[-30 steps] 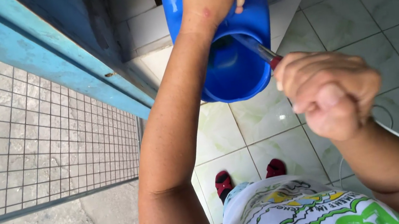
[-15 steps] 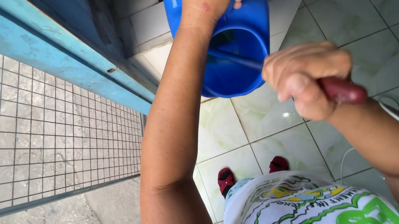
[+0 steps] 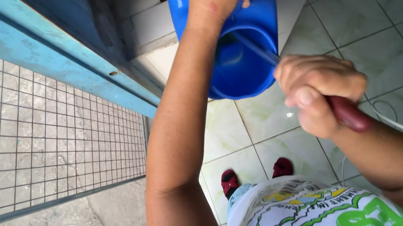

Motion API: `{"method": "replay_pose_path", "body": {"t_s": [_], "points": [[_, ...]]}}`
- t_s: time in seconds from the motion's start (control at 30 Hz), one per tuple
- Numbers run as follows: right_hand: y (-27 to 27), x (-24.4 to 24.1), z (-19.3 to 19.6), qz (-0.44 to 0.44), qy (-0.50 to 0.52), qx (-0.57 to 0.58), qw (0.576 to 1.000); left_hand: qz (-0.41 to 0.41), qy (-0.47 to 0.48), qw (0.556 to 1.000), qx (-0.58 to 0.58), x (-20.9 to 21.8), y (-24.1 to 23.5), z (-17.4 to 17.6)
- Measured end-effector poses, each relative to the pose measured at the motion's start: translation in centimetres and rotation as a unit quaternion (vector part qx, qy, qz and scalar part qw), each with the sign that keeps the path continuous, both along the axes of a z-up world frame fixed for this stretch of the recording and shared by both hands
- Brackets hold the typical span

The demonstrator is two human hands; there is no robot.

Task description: Cleaning the inside of a blue water container with a brush.

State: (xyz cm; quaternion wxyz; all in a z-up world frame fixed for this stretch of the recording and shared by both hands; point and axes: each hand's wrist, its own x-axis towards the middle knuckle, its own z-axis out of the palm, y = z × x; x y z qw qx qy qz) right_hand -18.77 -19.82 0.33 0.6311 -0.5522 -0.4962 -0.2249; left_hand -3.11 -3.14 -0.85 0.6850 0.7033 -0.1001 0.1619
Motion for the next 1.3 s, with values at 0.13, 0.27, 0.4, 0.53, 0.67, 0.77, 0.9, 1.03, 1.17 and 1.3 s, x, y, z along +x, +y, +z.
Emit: {"method": "replay_pose_path", "body": {"t_s": [0.13, 0.27, 0.4, 0.53, 0.67, 0.77, 0.9, 1.03, 1.17, 1.3], "points": [[-0.6, -0.9, -0.9, 0.018, 0.12, 0.01, 0.993, 0.004, 0.012, 1.0, 0.002, -0.6, 0.2, 0.4], [-0.2, 1.2, -2.1, 0.065, 0.077, 0.052, 0.994, 0.006, 0.018, 1.0, 0.004, -0.6, 0.3, 0.4], [0.3, 2.0, -1.6, 0.058, 0.005, 0.067, 0.996, 0.017, 0.024, 1.0, 0.009, -1.2, 0.2, 0.7], [0.2, 0.6, -1.2, 0.036, -0.026, 0.046, 0.998, 0.025, 0.045, 0.999, 0.003, -1.0, 0.1, 0.5], [-0.4, -0.8, -0.1, -0.019, 0.015, 0.023, 0.999, 0.0, 0.006, 1.0, -0.01, -0.1, -0.4, -1.1], [-2.4, -2.4, 1.0, -0.036, 0.081, 0.032, 0.996, -0.006, -0.011, 1.0, -0.016, -0.1, -0.6, -0.6], [-4.5, -3.8, 1.7, 0.009, 0.148, 0.006, 0.989, 0.011, 0.013, 1.0, -0.003, -0.3, 0.2, 0.2], [-0.8, -2.6, 1.0, -0.058, -0.006, -0.072, 0.996, 0.01, 0.013, 1.0, 0.003, -0.3, -0.1, -0.5], [-1.4, -5.4, 5.4, -0.078, 0.069, -0.079, 0.991, 0.031, 0.009, 0.999, 0.007, -1.5, -0.6, 0.2], [-0.9, -6.6, 6.3, -0.108, -0.071, -0.204, 0.97, 0.04, 0.013, 0.999, 0.035, -1.2, -0.4, 0.3]]}}
